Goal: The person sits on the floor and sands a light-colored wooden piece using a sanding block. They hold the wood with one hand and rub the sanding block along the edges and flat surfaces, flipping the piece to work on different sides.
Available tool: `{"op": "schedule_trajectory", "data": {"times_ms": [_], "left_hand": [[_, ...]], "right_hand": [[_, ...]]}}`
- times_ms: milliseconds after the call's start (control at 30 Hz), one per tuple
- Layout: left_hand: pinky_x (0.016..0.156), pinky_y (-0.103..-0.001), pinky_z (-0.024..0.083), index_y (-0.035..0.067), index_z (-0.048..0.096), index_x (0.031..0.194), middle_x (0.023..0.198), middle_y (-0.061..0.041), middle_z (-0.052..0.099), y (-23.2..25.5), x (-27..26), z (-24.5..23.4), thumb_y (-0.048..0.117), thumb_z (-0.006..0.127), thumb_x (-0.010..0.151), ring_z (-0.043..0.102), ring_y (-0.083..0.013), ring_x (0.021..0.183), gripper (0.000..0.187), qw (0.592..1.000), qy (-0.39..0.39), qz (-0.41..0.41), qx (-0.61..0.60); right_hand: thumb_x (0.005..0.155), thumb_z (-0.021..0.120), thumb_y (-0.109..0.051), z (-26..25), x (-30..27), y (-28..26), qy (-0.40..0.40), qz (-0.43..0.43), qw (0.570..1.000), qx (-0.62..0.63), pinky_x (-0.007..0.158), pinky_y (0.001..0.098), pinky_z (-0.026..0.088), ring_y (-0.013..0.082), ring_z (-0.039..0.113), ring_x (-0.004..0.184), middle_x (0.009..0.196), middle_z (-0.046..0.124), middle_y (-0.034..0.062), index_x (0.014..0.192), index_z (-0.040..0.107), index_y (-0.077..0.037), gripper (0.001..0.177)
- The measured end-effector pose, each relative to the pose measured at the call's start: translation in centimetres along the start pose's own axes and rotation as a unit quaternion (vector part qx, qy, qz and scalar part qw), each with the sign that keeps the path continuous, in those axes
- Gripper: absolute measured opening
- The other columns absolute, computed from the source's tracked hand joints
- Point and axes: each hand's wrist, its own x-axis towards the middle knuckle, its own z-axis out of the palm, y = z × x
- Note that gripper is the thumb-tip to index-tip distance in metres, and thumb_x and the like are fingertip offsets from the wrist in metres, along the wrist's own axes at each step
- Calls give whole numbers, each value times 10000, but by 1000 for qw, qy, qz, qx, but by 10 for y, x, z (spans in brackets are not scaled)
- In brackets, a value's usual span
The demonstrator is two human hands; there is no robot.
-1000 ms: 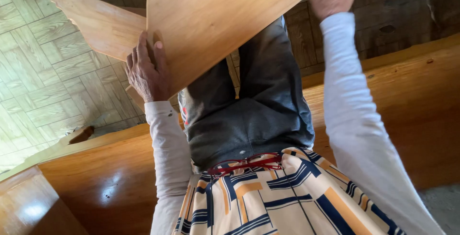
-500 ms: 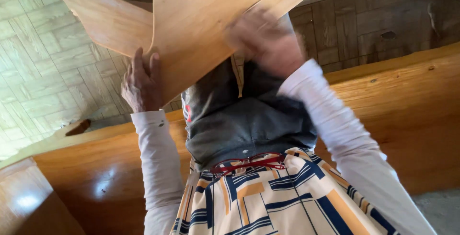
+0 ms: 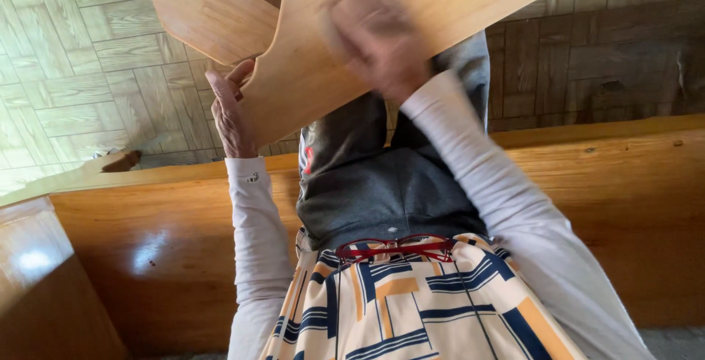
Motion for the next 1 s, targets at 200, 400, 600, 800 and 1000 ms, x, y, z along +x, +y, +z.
{"op": "schedule_trajectory", "data": {"times_ms": [200, 400, 600, 800, 1000], "left_hand": [[1108, -509, 445, 135, 587, 1453, 1393, -211, 631, -19, 6, -23, 740, 209, 1008, 604, -391, 1285, 840, 981, -155, 113, 34], [1110, -681, 288, 124, 524, 1508, 1544, -201, 454, -15, 11, 12, 565, 572, 1066, 416, -444, 1406, 626, 852, -43, 332, 403], [1251, -643, 156, 78, 430, 1618, 1669, -168, 224, -16, 0, 113, 490, 657, 1079, 190, -412, 1538, 715, 737, -51, 490, 463], [1267, -604, 90, 129, 393, 1647, 1679, -160, 199, 6, 15, 155, 438, 569, 1141, 145, -412, 1549, 618, 736, -65, 483, 469], [1231, -624, 62, 155, 447, 1588, 1624, -153, 266, 17, 73, 182, 403, 614, 1159, 153, -410, 1495, 522, 749, -40, 476, 459]], "right_hand": [[1018, 615, -382, 74, -6, -117, 44, -113, 991, 55, 1227, 455, 324, 217, 486, 1424, 1485, 590, -2, 1388, 646, -236, 399], [1098, 561, -289, -42, -11, -27, -41, -99, 991, 76, 1154, 459, 405, 334, 582, 1323, 1423, 628, 95, 1391, 601, -140, 331], [1071, 786, -190, -109, -96, 192, 35, 196, 977, -74, 815, 452, 499, 350, 680, 1013, 1143, 713, 129, 1268, 752, -134, 207], [1054, 541, -484, -41, -96, 174, 6, 169, 936, -307, 489, 413, 487, 297, 639, 634, 880, 689, 100, 1482, 522, -362, 445], [1056, 728, -148, -60, -46, 26, -20, 5, 999, -29, 1153, 561, 458, 394, 586, 1365, 1474, 600, 182, 1450, 579, -14, 442]]}}
